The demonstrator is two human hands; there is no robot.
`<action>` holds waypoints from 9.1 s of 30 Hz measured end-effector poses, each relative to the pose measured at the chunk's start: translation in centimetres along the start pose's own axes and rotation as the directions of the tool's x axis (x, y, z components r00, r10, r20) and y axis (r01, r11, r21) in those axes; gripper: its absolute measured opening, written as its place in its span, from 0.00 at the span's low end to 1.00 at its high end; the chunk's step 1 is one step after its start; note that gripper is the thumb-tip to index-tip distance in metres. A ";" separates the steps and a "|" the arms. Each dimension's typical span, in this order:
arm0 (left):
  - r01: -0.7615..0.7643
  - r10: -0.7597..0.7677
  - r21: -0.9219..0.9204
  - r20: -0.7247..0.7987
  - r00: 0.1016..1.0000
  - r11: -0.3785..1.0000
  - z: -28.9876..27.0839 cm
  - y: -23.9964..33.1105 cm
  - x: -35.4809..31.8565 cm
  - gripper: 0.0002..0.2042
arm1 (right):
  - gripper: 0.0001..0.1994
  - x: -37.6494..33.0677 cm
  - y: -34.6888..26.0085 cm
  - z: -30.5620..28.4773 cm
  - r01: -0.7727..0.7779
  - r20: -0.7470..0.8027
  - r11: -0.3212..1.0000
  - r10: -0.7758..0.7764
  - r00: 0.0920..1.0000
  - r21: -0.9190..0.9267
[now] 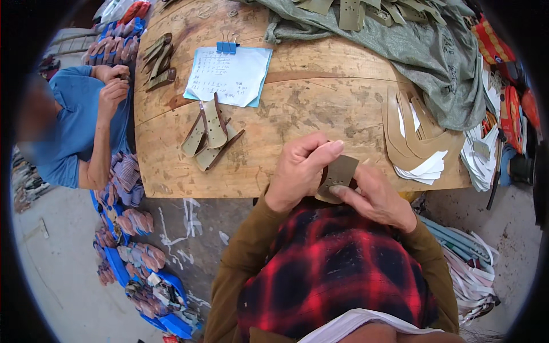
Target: The person assembles shoe parts by hand at a wooden workbench. They pick up a green leather-like piece and a white paper insert, align them, and press them together. The person repeats this process for multiple units, stacking the finished assemblies on the table.
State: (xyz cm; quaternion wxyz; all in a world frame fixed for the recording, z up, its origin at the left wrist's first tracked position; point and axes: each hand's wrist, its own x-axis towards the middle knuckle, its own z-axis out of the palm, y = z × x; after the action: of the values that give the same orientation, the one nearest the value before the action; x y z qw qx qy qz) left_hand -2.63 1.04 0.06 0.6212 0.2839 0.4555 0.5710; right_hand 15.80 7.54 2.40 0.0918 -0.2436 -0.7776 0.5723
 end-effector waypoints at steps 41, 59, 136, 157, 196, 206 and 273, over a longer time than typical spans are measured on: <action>-0.640 0.767 0.675 0.169 0.619 0.368 -0.9 -2.7 -2.5 0.15 | 0.11 2.9 2.0 1.2 -0.012 -0.266 0.752 0.247 0.932 0.659; -0.546 0.759 0.811 0.216 0.614 0.211 0.3 -4.2 -0.8 0.12 | 0.09 2.1 0.6 3.2 0.009 -0.605 0.996 0.045 0.795 0.086; 0.116 -0.130 -0.061 -0.355 0.926 0.991 -3.0 0.7 -2.6 0.13 | 0.10 -5.1 3.7 -6.3 -0.234 -0.656 0.967 0.116 0.746 -0.095; 0.061 0.265 0.593 -0.447 0.854 0.803 -10.4 2.8 -2.0 0.20 | 0.11 -5.7 6.3 -8.7 -0.281 -0.653 0.824 -0.137 0.745 -0.492; -0.479 0.394 0.872 0.406 0.825 0.105 6.2 -7.4 4.0 0.24 | 0.07 -4.3 9.5 -8.3 -0.147 -0.587 0.908 -0.124 0.800 -0.392; -0.391 0.368 0.518 0.153 0.917 0.761 4.6 -4.8 2.6 0.21 | 0.05 -3.3 0.9 -12.1 -0.045 -0.500 0.989 0.112 0.859 0.144; 0.047 -0.189 -0.745 -0.106 0.976 0.665 2.7 -2.1 -1.3 0.22 | 0.21 1.6 1.0 -2.4 0.049 -0.294 0.871 0.111 0.949 0.488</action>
State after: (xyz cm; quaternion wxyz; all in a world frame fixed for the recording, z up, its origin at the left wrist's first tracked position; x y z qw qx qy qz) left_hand 0.82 -0.15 -0.27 0.6762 -0.0727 0.2557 0.6871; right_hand 15.69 10.52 2.05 0.2631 -0.3125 -0.5786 0.7060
